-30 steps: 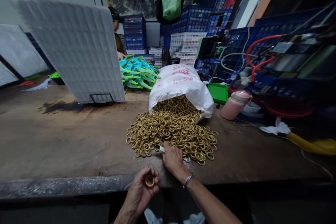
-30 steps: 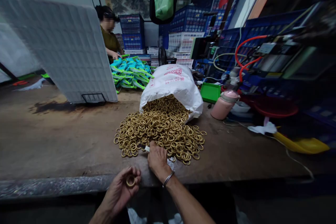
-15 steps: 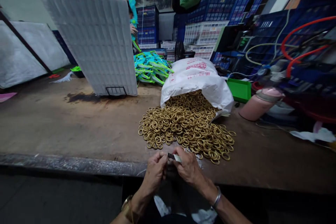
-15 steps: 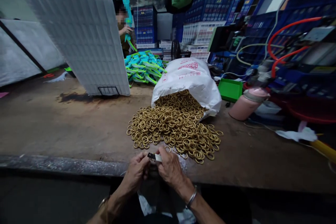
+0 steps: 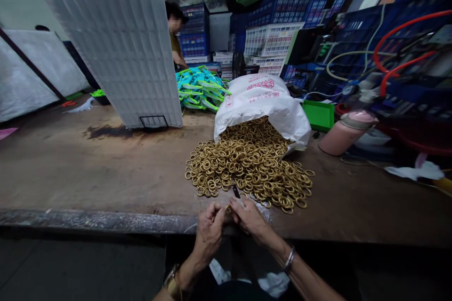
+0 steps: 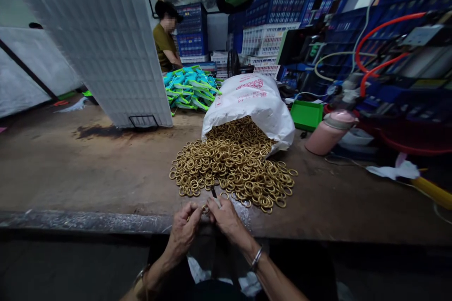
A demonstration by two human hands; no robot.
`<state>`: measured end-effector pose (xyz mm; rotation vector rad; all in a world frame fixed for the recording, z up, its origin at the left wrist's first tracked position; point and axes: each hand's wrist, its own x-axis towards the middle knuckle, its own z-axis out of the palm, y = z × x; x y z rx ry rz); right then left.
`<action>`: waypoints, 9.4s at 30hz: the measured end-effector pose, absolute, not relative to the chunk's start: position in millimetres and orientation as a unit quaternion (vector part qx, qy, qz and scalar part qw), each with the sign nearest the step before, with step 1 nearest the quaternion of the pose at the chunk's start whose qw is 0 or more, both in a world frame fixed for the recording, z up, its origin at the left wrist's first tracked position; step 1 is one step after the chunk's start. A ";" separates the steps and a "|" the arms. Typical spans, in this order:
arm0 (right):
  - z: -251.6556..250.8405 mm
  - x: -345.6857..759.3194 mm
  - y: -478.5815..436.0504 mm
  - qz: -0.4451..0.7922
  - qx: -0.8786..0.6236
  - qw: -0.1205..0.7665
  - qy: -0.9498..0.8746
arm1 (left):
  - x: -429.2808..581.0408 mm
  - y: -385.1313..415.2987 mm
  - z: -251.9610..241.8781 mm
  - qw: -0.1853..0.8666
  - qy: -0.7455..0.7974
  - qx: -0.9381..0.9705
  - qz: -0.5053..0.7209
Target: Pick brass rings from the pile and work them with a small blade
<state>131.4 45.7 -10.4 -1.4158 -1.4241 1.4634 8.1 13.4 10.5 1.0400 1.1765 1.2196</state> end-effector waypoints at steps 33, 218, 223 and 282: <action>-10.5 134.1 33.6 0.302 -0.530 0.252 -0.752 | 0.9 11.5 0.0 0.699 0.447 0.303 0.468; -14.8 147.1 54.6 0.364 -0.546 0.316 -0.685 | 11.1 17.7 -4.3 0.704 0.459 0.313 0.443; -20.7 151.4 45.4 0.289 -0.529 0.225 -0.765 | 11.2 18.9 -3.4 0.655 0.501 0.359 0.437; 3.3 122.0 44.7 0.690 -0.434 0.465 -0.345 | 15.9 21.2 0.4 0.754 0.386 0.099 0.521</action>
